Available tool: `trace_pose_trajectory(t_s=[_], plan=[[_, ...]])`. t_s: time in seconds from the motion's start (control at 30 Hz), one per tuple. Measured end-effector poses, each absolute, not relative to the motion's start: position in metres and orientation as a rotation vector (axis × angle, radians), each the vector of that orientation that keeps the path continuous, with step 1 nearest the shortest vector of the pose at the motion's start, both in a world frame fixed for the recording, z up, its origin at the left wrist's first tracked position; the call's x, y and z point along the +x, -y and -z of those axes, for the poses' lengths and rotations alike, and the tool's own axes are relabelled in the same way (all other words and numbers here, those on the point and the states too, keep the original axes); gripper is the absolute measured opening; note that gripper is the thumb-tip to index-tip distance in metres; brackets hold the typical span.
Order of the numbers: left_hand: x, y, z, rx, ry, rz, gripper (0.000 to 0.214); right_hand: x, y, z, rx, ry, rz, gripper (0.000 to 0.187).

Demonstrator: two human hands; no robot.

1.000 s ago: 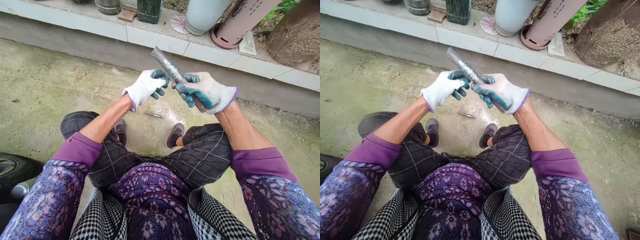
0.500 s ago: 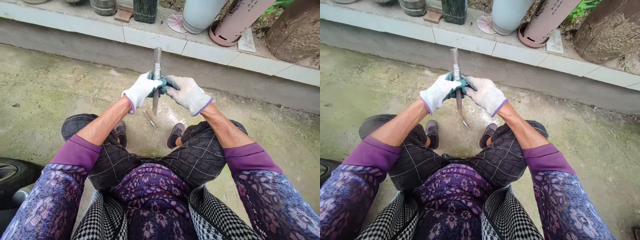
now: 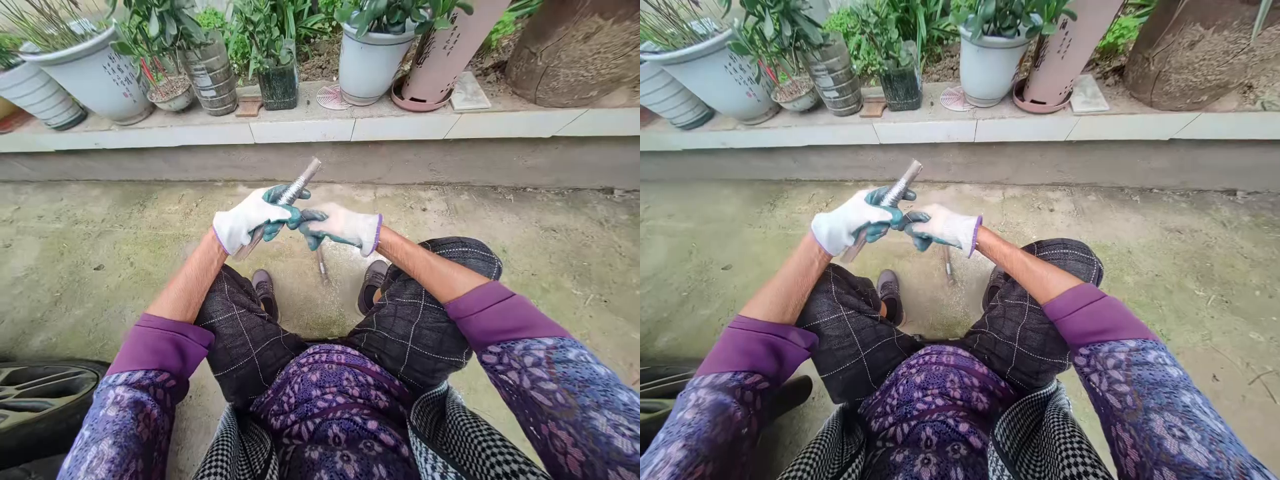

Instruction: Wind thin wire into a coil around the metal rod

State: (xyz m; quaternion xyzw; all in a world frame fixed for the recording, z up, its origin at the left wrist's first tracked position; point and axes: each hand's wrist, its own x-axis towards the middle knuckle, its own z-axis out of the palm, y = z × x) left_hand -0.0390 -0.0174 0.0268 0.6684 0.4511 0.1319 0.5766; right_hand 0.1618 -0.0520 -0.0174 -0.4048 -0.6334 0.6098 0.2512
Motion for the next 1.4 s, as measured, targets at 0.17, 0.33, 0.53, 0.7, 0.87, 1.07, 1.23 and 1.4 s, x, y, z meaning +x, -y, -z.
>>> trace_pose_trajectory(t_s=[0.17, 0.33, 0.53, 0.7, 0.87, 1.07, 1.23, 1.4], plan=[[-0.05, -0.001, -0.009, 1.796, -1.414, -0.144, 0.041, 0.175, 0.061, 0.0, -1.348, 1.729, -1.415, 0.014], [-0.033, 0.003, 0.013, 2.09, -1.459, 0.17, 0.02, 0.182, 0.042, -0.002, -1.385, 1.908, -1.009, 0.017], [-0.018, 0.036, -0.004, 1.881, -1.187, 0.122, 0.031, 0.192, 0.023, 0.01, -1.493, 1.838, -1.076, 0.017], [-0.034, 0.03, -0.016, 1.856, -1.213, -0.154, 0.034, 0.182, 0.044, 0.017, -1.586, 1.832, -1.271, 0.017], [-0.032, 0.005, 0.015, 2.359, -1.583, 0.154, 0.026, 0.173, 0.059, 0.014, -1.393, 2.028, -1.273, 0.016], [-0.011, 0.025, 0.031, 2.315, -1.31, 0.266, 0.015, 0.195, 0.037, 0.005, -1.529, 1.984, -0.964, 0.017], [-0.016, 0.038, 0.0, 1.834, -1.213, -0.184, 0.034, 0.201, 0.038, 0.015, -1.618, 1.822, -1.161, 0.015], [-0.02, 0.013, 0.008, 1.824, -1.452, -0.43, 0.03, 0.179, 0.063, 0.015, -1.468, 1.977, -1.333, 0.015]])
